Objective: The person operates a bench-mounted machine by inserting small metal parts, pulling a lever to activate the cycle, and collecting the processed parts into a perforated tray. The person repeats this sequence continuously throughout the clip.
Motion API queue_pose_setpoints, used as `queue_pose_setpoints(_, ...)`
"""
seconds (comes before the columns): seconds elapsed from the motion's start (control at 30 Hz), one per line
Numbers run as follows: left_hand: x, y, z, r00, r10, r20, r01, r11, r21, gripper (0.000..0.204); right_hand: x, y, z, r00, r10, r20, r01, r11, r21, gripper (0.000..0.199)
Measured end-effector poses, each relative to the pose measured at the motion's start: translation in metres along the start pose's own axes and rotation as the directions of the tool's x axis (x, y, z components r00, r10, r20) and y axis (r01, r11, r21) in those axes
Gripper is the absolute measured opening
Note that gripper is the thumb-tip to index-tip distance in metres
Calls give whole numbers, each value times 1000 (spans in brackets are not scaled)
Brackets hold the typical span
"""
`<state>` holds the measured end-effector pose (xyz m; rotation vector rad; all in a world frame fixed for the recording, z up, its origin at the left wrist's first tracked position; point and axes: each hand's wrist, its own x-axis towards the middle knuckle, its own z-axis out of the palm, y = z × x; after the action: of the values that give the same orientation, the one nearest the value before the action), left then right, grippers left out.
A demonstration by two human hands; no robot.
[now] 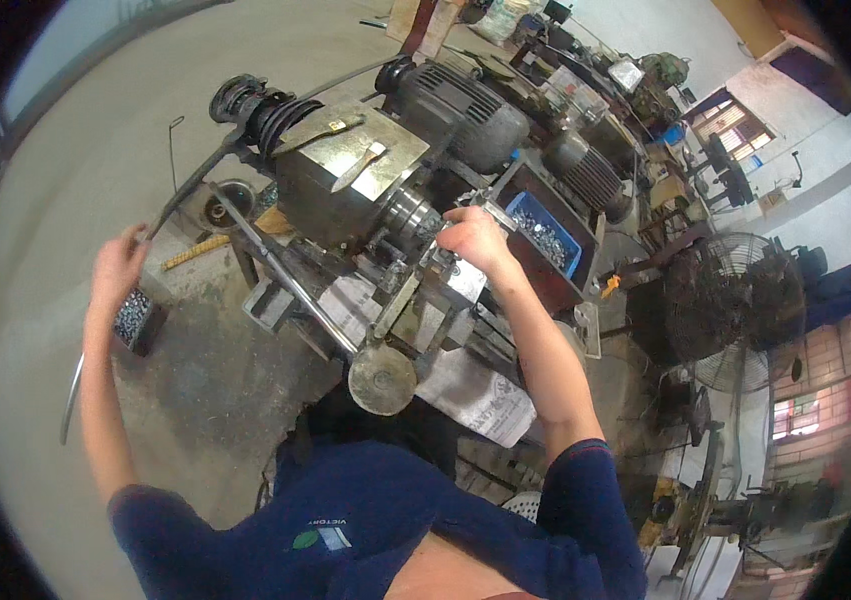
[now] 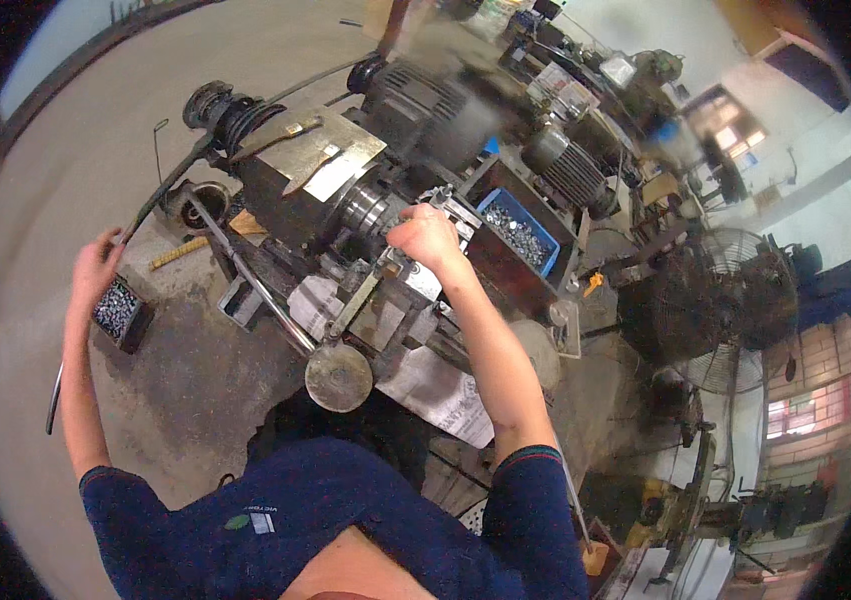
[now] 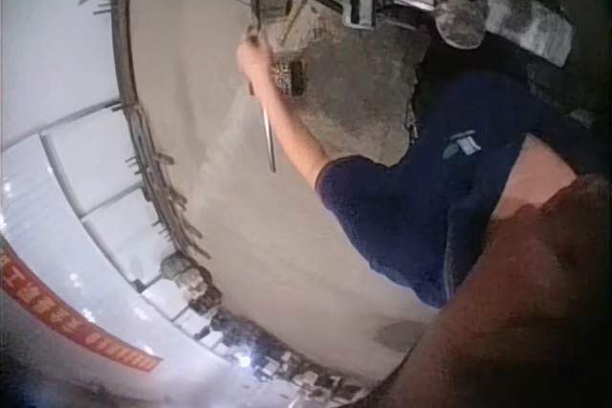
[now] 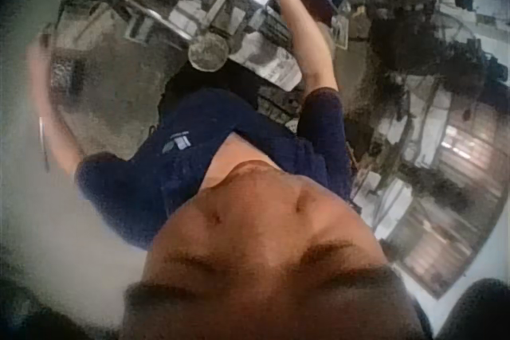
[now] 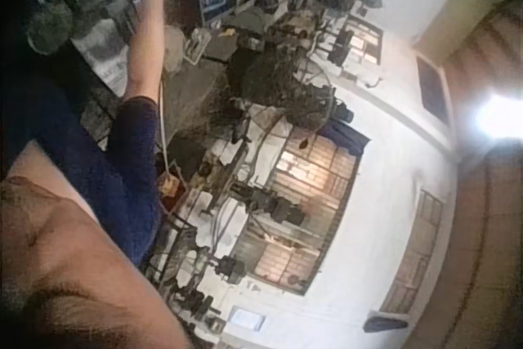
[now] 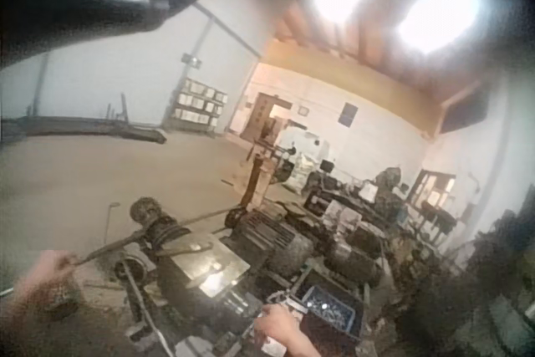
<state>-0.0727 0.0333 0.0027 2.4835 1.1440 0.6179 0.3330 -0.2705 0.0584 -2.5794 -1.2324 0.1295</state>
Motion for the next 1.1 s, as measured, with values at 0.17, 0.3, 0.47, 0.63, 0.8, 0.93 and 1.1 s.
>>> queue_pose_setpoints(0.17, -24, -63, -11, 998, -46, -51, 53, 988, 144, 32, 13, 18, 10, 991, -105, -83, 134, 754, 643, 39)
queue_pose_setpoints(0.3, -42, -73, 14, 976, -211, 50, 193, 951, 242, 29, 9, 15, 18, 996, -83, 14, 79, 981, 177, 41)
queue_pose_setpoints(0.47, -17, -91, 22, 973, -228, -44, 227, 888, 400, 26, 5, 19, 19, 996, -11, -94, 59, 845, 532, 36)
queue_pose_setpoints(0.63, 6, -106, 13, 960, -272, -64, 269, 837, 477, 25, -1, 23, 15, 992, -118, -51, 123, 752, 648, 31)
queue_pose_setpoints(0.8, 6, -97, 15, 930, -354, -96, 356, 807, 471, 26, 4, 13, 15, 975, -113, -193, 184, 894, 409, 29)
queue_pose_setpoints(0.93, -13, -79, 24, 919, -376, -119, 389, 815, 430, 26, 13, 3, 38, 991, -114, -76, 127, 973, 194, 25)
queue_pose_setpoints(1.1, -46, -47, 35, 869, -486, -89, 491, 826, 277, 32, 19, -3, 48, 983, -118, -143, 138, 981, 138, 23)
